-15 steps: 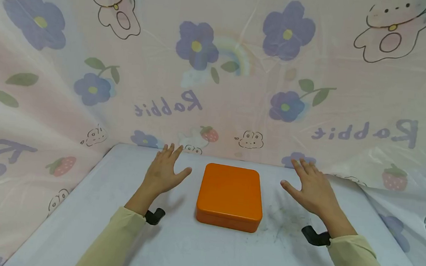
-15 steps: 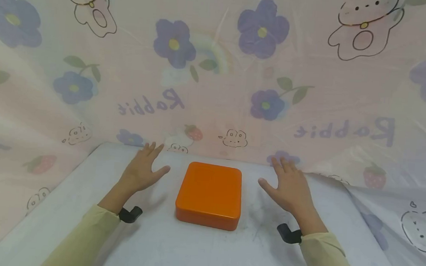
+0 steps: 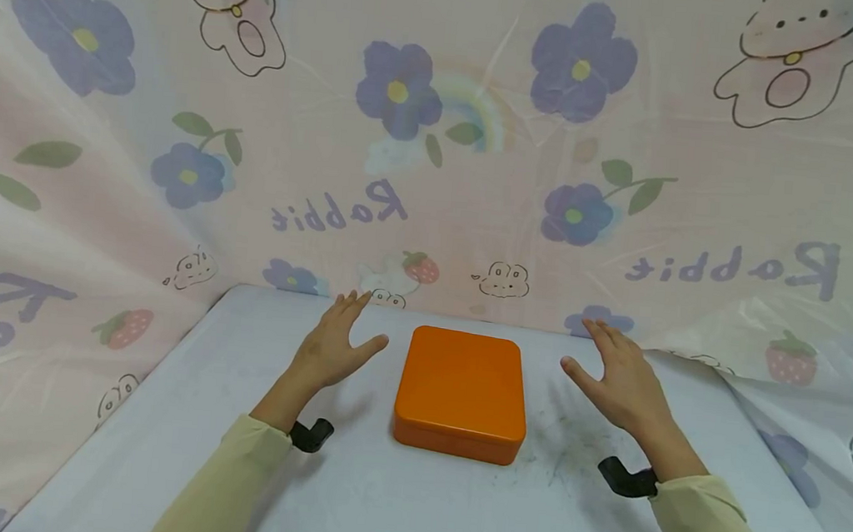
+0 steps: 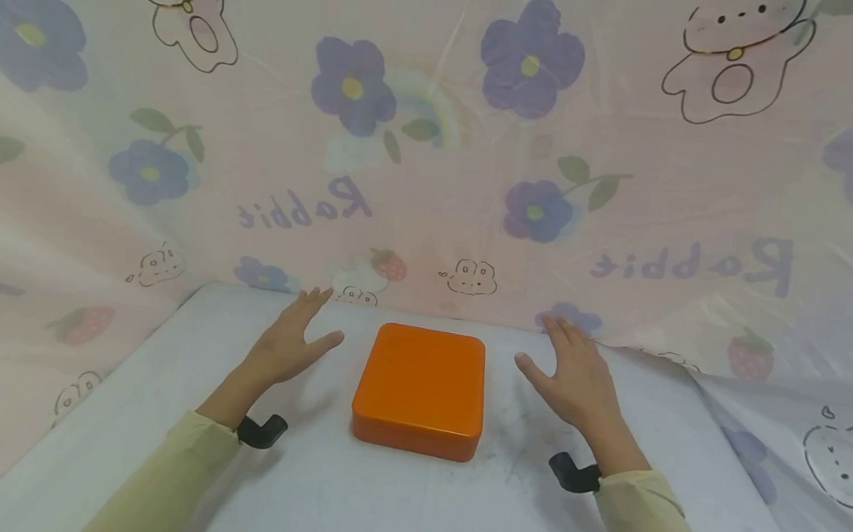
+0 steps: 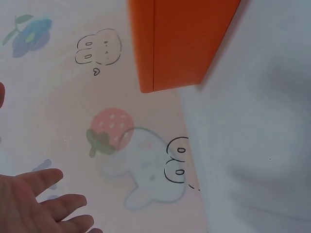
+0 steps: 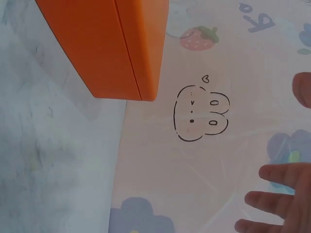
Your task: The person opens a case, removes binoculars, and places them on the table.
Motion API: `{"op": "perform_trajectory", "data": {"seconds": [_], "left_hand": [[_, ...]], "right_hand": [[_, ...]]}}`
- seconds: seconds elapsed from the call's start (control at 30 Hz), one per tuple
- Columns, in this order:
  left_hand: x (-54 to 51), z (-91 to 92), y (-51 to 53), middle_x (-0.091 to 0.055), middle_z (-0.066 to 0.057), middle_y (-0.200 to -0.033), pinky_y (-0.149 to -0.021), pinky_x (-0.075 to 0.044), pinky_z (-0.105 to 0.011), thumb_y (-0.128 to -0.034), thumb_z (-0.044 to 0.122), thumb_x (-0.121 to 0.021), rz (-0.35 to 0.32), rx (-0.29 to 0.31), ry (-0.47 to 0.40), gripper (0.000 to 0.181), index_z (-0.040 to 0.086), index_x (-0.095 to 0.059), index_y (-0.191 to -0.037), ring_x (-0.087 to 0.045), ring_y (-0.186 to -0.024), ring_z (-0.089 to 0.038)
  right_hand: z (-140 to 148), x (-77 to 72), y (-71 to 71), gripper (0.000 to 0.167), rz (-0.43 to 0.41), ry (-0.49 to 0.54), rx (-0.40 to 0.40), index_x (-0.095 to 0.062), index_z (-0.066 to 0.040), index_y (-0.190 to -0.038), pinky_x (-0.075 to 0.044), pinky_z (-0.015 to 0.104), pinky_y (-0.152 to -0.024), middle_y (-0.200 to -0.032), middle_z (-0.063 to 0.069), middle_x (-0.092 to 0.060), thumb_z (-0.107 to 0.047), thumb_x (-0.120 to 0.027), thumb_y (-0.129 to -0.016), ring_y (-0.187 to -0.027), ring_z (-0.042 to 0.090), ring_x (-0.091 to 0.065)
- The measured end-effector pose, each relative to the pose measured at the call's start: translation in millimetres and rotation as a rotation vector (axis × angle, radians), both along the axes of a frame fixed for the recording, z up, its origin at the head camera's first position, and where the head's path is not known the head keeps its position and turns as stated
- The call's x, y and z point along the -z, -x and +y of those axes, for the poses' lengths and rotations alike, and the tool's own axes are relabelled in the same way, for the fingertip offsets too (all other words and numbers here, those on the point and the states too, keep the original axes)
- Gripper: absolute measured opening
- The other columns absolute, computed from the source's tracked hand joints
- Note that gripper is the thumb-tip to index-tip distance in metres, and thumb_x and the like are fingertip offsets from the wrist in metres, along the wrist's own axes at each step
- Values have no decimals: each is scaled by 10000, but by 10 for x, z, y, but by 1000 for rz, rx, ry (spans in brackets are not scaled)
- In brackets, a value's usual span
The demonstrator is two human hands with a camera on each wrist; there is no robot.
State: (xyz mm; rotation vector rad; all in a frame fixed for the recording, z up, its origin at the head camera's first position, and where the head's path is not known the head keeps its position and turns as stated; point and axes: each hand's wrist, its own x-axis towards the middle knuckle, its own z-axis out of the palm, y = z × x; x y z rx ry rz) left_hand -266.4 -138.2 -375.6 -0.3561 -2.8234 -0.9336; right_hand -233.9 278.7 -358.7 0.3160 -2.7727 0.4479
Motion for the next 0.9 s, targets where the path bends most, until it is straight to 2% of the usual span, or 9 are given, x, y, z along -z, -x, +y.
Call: {"op": "perform_trajectory", "data": {"seconds": [0.23,0.47,0.67,0.9], "left_hand": [[16,18,-42,-206,-31,-1614,-1124,-250,-643,-878,571,-570,42,9,-80,783,292,-244,-1533,-161,-1493,-304],[45,26,-66,-293,-59,-1580,-1118,-287,-624,-882,510,-604,77,9,-138,777,227,-274,-1526,-266,-1446,-340],[82,49,-111,-317,-82,-1562,-1109,-306,-620,-893,486,-602,35,4,-190,757,229,-273,-1524,-306,-1421,-348],[162,111,-174,-307,-79,-1565,-1121,-288,-617,-902,495,-588,-29,9,-234,732,226,-293,-1515,-294,-1434,-339]], "right_hand": [[-60,26,-36,720,32,100,-2,-345,-86,-1488,-314,718,-1005,-1483,255,-377,-485,-557,-927,-1321,501,-350],[-102,19,-75,701,11,195,-7,-361,-110,-1487,-287,702,-1039,-1497,236,-374,-484,-561,-928,-1353,478,-325],[-141,53,-101,738,-31,246,7,-346,-102,-1492,-280,703,-1044,-1497,245,-372,-498,-578,-915,-1355,481,-323],[-211,167,-117,727,-121,362,-12,-339,-88,-1489,-396,625,-1017,-1485,253,-381,-463,-594,-921,-1302,453,-406]]}}
